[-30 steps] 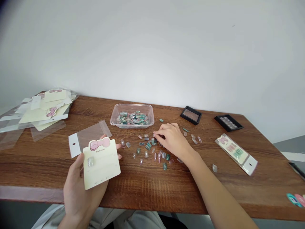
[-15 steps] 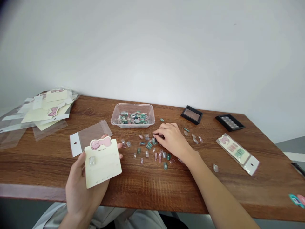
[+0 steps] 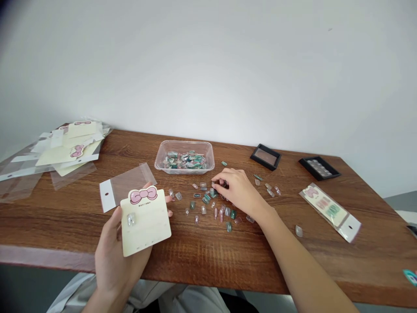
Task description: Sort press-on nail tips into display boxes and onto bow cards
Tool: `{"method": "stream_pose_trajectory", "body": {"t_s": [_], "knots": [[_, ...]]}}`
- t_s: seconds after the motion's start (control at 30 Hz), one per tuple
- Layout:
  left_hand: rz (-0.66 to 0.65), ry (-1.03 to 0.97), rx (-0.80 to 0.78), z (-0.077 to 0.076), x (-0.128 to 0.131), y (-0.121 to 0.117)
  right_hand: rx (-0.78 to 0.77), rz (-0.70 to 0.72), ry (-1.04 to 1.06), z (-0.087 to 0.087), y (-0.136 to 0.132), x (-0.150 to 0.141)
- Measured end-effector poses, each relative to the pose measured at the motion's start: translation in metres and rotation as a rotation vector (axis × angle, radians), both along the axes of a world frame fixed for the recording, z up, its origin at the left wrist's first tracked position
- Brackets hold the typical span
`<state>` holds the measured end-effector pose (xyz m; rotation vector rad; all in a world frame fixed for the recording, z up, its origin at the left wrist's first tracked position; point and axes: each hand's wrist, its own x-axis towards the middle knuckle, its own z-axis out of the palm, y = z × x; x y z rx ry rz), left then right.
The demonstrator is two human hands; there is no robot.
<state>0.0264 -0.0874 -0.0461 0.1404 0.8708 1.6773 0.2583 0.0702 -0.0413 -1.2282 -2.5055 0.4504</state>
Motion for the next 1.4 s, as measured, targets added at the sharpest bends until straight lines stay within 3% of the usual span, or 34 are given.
{"method": "stream_pose_trajectory", "body": {"t_s": [0.23, 0.5, 0.77, 0.97, 1.4], "knots": [[0.002, -0.018, -0.015, 0.004, 0.001, 0.0, -0.012, 0.014, 0.025, 0.003, 0.001, -0.003], [-0.162, -0.083, -0.032, 0.004, 0.009, -0.001, 0.079, -0.011, 0.13, 0.01, -0.009, -0.006], [-0.19, -0.117, 0.004, -0.001, 0.019, 0.0, 0.135, 0.235, 0.399, 0.028, -0.049, -0.024], [-0.252, -0.177, 0.084, -0.007, 0.028, -0.001, 0.101, 0.418, 0.493, 0.024, -0.076, -0.05], [-0.297, -0.214, 0.12, -0.008, 0.028, -0.003, 0.206, 0.389, 0.511, 0.017, -0.086, -0.063]]}}
